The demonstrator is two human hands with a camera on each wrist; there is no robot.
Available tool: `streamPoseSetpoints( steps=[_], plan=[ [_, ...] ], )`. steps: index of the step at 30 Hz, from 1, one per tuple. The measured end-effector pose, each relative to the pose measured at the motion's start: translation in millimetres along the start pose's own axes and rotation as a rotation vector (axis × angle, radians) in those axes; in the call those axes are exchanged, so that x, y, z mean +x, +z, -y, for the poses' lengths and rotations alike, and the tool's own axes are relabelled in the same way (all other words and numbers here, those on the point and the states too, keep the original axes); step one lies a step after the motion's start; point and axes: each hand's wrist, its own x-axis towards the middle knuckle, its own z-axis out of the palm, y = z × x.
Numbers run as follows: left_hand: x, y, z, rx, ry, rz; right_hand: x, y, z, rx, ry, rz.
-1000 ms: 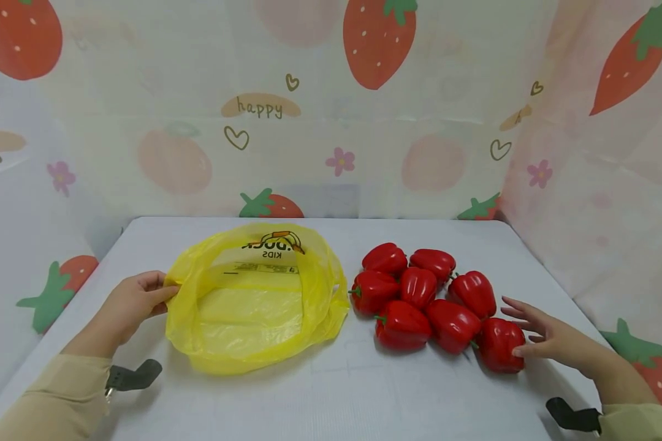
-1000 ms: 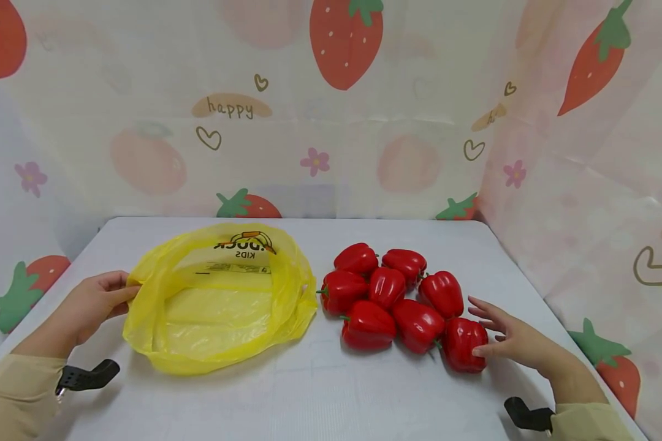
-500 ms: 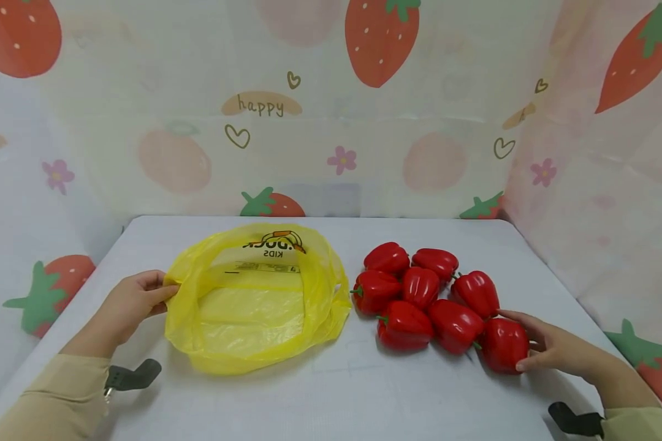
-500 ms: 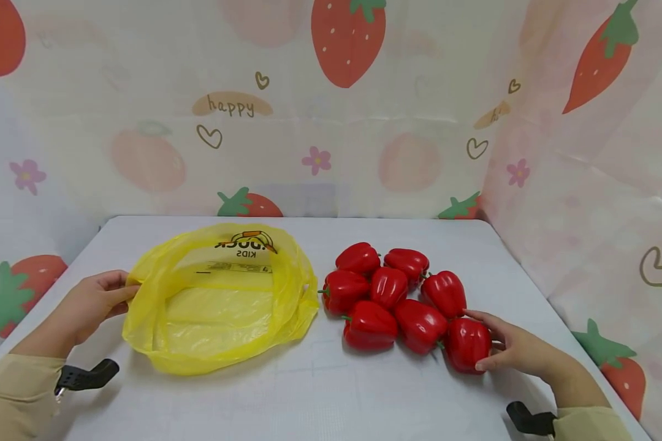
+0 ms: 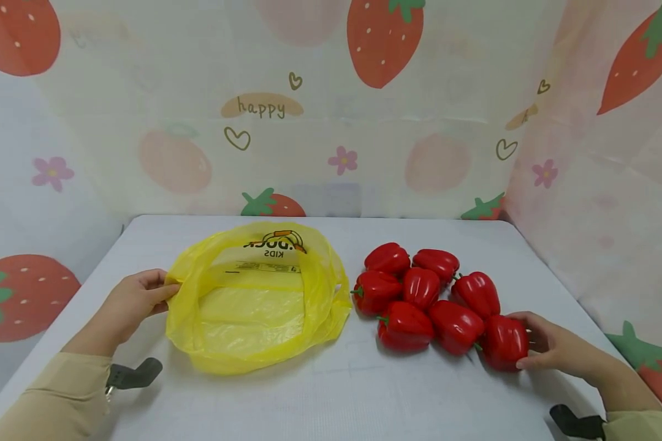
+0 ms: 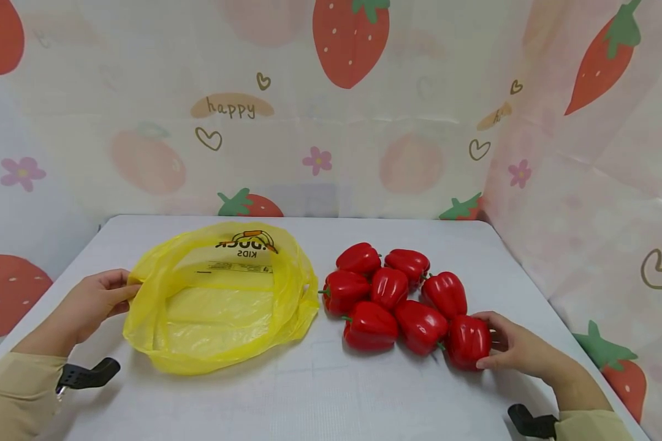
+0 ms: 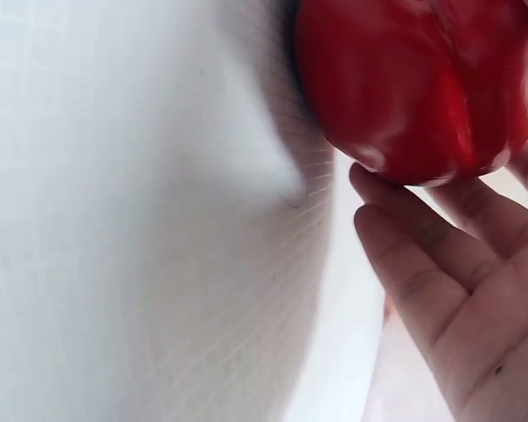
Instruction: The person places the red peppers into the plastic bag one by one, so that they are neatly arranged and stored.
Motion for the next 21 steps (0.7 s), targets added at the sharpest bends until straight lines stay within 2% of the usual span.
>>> streamPoseSetpoints(
  steps=[12,21],
  plan=[
    [1.3,0.9,1.1,-0.016,0.017,0.005,0.7,1.9,1.4,-0.049,0.005,-0.1],
    [1.4,2.0,1.9,-0.009,0.018,0.005,-1.8,-0.5,0.1,-0.086,-0.008,-0.104]
  ],
)
